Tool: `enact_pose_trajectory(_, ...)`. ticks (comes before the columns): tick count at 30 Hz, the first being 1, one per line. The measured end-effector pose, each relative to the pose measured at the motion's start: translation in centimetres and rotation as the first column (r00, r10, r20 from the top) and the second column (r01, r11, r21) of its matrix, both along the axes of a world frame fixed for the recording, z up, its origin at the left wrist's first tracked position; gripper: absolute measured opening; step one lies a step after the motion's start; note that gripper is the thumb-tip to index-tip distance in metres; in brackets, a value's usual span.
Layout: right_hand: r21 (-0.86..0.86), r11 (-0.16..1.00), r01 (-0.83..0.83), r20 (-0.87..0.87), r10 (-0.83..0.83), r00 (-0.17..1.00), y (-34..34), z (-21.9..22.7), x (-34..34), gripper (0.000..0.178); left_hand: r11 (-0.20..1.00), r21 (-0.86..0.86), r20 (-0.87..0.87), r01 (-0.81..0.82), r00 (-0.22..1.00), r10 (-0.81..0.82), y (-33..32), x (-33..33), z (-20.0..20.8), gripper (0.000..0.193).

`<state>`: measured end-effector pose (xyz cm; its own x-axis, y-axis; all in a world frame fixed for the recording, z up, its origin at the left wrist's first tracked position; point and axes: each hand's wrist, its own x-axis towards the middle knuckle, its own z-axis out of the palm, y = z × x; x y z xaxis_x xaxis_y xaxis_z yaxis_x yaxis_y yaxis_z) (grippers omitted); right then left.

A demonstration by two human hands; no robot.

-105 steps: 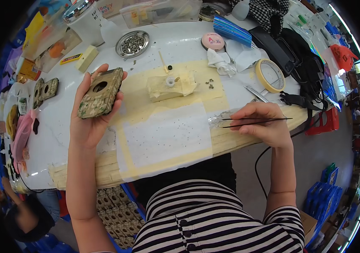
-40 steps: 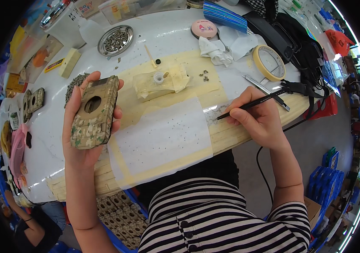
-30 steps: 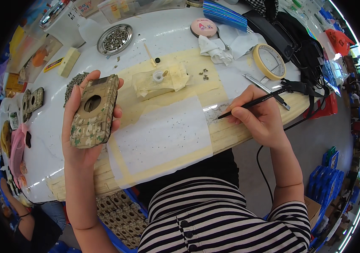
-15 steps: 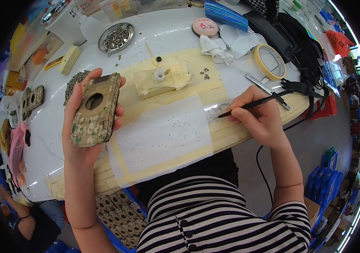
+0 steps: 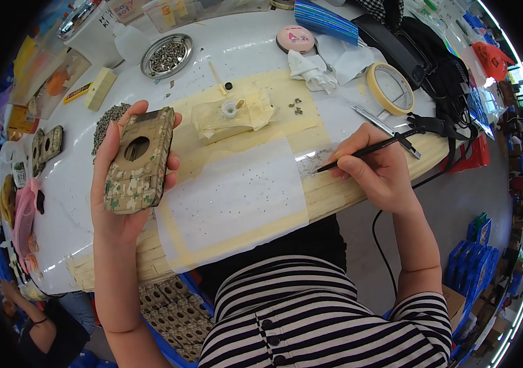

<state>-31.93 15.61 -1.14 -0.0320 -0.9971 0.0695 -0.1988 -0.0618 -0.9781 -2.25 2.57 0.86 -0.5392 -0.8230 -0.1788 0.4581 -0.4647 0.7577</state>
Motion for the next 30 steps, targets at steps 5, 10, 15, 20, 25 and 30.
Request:
enact_pose_trajectory(5, -0.003, 1.000, -0.030, -0.053, 0.030, 0.998, 0.03, -0.26, -0.30, 0.014, 1.000, -0.005, 0.008, -0.004, 1.000, 0.004, 0.04, 0.02, 0.12, 0.048)
enact_pose_trajectory(10, -0.014, 0.999, -0.046, -0.056, 0.045, 0.997, 0.14, -0.57, -0.43, 0.014, 1.000, -0.007, 0.004, -0.006, 1.000, 0.006, -0.04, 0.00, -0.02, 0.048)
enact_pose_trajectory(15, -0.022, 0.998, -0.055, -0.083, 0.053, 0.995, 0.17, -0.50, -0.41, 0.014, 1.000, -0.005, 0.007, -0.002, 1.000, 0.002, -0.02, -0.03, -0.03, 0.047)
enact_pose_trajectory(20, -0.016, 0.998, -0.055, -0.073, 0.054, 0.996, 0.17, -0.51, -0.40, 0.014, 1.000, -0.006, 0.010, 0.004, 1.000, -0.004, 0.08, -0.05, 0.04, 0.047)
enact_pose_trajectory(25, -0.017, 0.999, -0.047, -0.055, 0.046, 0.997, 0.21, -0.48, -0.37, 0.013, 1.000, 0.003, 0.012, -0.001, 1.000, 0.001, 0.13, -0.14, 0.13, 0.047)
enact_pose_trajectory(30, -0.033, 0.997, -0.068, -0.087, 0.065, 0.994, 0.03, -0.39, -0.37, 0.014, 1.000, 0.005, 0.007, 0.000, 1.000, 0.000, 0.10, -0.12, 0.10, 0.047)
